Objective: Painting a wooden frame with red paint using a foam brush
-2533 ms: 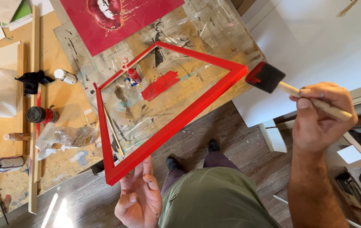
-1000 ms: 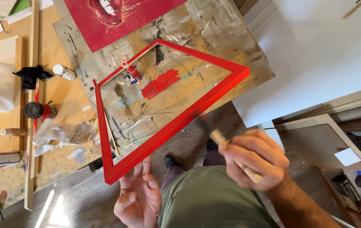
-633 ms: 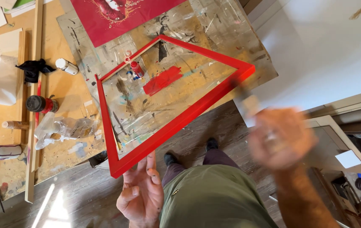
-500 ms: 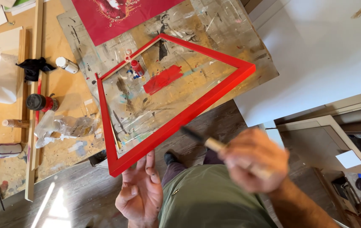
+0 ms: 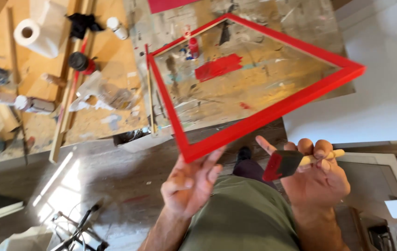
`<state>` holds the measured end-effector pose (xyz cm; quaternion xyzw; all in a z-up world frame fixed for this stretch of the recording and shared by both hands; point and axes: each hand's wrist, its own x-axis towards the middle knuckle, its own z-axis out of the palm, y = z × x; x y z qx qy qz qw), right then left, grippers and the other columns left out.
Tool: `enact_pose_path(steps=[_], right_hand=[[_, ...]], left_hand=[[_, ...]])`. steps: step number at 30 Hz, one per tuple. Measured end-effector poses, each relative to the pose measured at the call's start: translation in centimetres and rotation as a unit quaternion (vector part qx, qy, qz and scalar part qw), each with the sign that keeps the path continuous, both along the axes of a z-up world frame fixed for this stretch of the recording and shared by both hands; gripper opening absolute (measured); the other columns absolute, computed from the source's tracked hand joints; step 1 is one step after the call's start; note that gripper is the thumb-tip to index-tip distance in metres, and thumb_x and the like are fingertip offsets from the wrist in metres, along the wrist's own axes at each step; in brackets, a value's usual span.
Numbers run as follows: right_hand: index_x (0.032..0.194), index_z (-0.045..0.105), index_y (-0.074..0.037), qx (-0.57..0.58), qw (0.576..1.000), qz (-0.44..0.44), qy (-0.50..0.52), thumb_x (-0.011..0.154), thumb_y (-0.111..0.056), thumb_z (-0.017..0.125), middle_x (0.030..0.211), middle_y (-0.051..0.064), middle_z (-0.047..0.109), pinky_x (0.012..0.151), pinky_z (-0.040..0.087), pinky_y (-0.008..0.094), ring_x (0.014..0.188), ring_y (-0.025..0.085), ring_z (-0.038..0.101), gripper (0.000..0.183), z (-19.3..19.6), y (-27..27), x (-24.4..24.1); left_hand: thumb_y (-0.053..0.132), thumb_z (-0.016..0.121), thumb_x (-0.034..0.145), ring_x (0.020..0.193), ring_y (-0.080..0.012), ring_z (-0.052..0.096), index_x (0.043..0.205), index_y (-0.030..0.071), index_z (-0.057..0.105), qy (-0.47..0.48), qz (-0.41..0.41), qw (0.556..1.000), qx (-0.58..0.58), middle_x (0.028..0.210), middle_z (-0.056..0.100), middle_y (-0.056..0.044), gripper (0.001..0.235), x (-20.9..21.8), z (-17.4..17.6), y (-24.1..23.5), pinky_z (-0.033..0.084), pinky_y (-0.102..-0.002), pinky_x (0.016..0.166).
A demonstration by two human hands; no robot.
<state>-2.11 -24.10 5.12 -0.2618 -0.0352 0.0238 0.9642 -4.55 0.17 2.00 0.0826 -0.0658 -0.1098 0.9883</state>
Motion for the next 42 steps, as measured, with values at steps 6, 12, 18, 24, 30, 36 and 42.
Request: enact_pose_path(steps=[6, 12, 18, 24, 30, 36, 42], right_hand=[[0.085, 0.063, -0.030, -0.095, 0.994, -0.050, 0.001, 0.084, -0.026, 0.052, 0.077, -0.009, 0.025, 0.119, 0.010, 0.083, 0.065, 0.011, 0.020, 0.012, 3.3, 3.4, 0.0], [0.085, 0.065, -0.032, -0.115, 0.989, -0.097, 0.004, 0.082, -0.029, 0.054, 0.076, -0.010, 0.027, 0.121, 0.016, 0.079, 0.068, 0.011, 0.021, 0.011, 4.0, 5.6, -0.4], [0.098, 0.072, -0.025, -0.085, 0.991, -0.091, -0.054, 0.091, -0.024, 0.055, 0.081, -0.007, 0.041, 0.124, 0.022, 0.072, 0.075, 0.013, 0.031, 0.018, 2.6, 5.9, -1.4], [0.103, 0.076, -0.033, -0.146, 0.979, -0.138, -0.043, 0.092, -0.030, 0.050, 0.070, -0.013, 0.039, 0.118, 0.032, 0.062, 0.074, 0.008, 0.036, 0.028, 3.3, 6.5, -2.0], [0.103, 0.071, -0.046, -0.227, 0.913, -0.310, 0.134, 0.088, -0.056, 0.063, 0.103, -0.029, 0.062, 0.138, 0.039, 0.076, 0.093, 0.000, 0.048, 0.020, 0.5, 4.5, -4.0], [0.067, 0.048, -0.035, -0.200, 0.904, -0.341, 0.163, 0.083, -0.046, 0.064, 0.089, -0.024, 0.053, 0.143, 0.036, 0.074, 0.087, 0.000, 0.042, 0.024, -1.5, 2.4, -5.0], [0.078, 0.059, -0.026, -0.115, 0.877, -0.400, 0.239, 0.084, -0.026, 0.061, 0.087, -0.020, 0.059, 0.139, 0.035, 0.078, 0.081, 0.006, 0.039, 0.006, -1.4, 1.1, -4.1]], left_hand=[[-0.004, 0.063, 0.080, 0.155, -0.0476, 0.033, 0.144, 0.004, 0.056, 0.030, -0.091, 0.995, -0.025, 0.155, 0.049, -0.027, 0.064, -0.2, -1.9, 0.1, 0.044, -0.048, 0.122], [-0.002, 0.070, 0.088, 0.144, -0.0372, 0.050, 0.144, 0.000, 0.057, 0.030, -0.114, 0.993, 0.023, 0.159, 0.047, -0.021, 0.058, 1.4, -3.5, 1.8, 0.051, -0.048, 0.116], [0.001, 0.040, 0.097, 0.114, -0.0391, 0.065, 0.149, -0.013, 0.035, 0.223, -0.034, 0.972, 0.065, 0.127, 0.059, -0.031, 0.054, 9.2, -7.5, 6.4, 0.063, -0.036, 0.093], [0.011, 0.046, 0.102, 0.097, -0.0322, 0.071, 0.123, -0.004, 0.063, 0.302, 0.038, 0.950, 0.062, 0.114, 0.071, -0.021, 0.031, 16.5, -18.7, 11.3, 0.064, -0.042, 0.085], [0.013, 0.055, 0.102, 0.098, -0.0287, 0.071, 0.124, 0.004, 0.065, 0.249, -0.004, 0.964, 0.095, 0.113, 0.072, -0.015, 0.026, 18.4, -17.7, 11.3, 0.062, -0.037, 0.086], [0.010, 0.066, 0.099, 0.094, -0.0278, 0.069, 0.119, 0.010, 0.069, 0.209, -0.008, 0.975, 0.079, 0.106, 0.070, -0.005, 0.020, 19.8, -15.5, 9.9, 0.063, -0.037, 0.080], [0.007, 0.069, 0.099, 0.094, -0.0298, 0.073, 0.107, 0.005, 0.071, 0.147, -0.021, 0.984, 0.093, 0.106, 0.072, -0.013, 0.009, 19.7, -11.5, 9.7, 0.067, -0.031, 0.074]])
